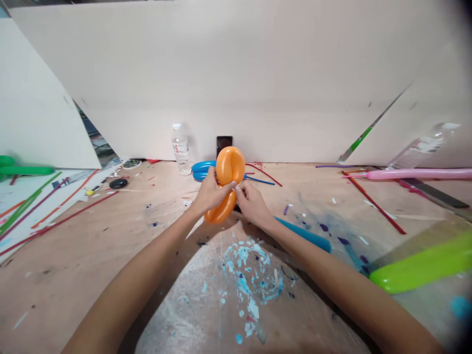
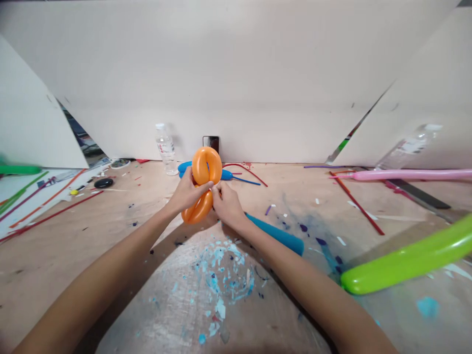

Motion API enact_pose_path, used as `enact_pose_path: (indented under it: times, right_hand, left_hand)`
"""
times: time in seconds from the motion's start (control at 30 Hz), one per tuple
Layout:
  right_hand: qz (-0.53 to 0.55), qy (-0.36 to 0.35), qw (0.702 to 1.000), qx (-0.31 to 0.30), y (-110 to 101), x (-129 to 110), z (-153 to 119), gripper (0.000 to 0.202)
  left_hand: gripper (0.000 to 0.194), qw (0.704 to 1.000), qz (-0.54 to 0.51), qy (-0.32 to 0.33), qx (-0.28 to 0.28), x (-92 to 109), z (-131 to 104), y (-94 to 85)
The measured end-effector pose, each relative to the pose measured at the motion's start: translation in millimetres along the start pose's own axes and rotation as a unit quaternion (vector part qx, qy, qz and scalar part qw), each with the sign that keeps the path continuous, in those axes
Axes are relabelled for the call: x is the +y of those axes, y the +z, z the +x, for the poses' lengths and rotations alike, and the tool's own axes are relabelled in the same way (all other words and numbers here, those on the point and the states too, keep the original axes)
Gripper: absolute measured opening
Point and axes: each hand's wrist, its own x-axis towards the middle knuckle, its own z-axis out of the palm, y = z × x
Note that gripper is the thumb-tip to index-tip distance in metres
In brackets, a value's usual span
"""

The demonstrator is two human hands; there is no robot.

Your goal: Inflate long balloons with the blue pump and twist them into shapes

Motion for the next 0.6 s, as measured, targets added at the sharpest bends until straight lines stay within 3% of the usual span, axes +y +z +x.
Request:
enact_pose_path:
  times: [0.17, 0.27, 0.4, 0.5, 0.6]
  right_hand:
    - [0.124, 0.024, 0.99, -0.057, 8, 6, 1, 0.017]
    - [0.149, 0.022, 0.987, -0.065, 10, 8, 4, 0.014]
    - [0.211, -0.001, 0.976, -0.052, 11, -1, 5, 0.015]
    - [0.228, -0.018, 0.973, -0.043, 11, -10, 5, 0.018]
    - [0.183, -0.027, 0.983, 0.008, 11, -16, 11, 0.019]
  left_hand:
    - [0.035, 0.981, 0.191, 0.008, 0.04, 3, -3, 1.3]
    - [0.031, 0.97, 0.233, 0.033, 0.064, 9, -5, 3.7]
    - [0.029, 0.991, 0.105, 0.071, 0.032, 14, -3, 0.0]
    - [0.035, 0.997, -0.022, 0.045, -0.057, 17, -2, -7.2]
    - [0.044, 0.983, -0.118, 0.024, -0.14, 16, -1, -11.6]
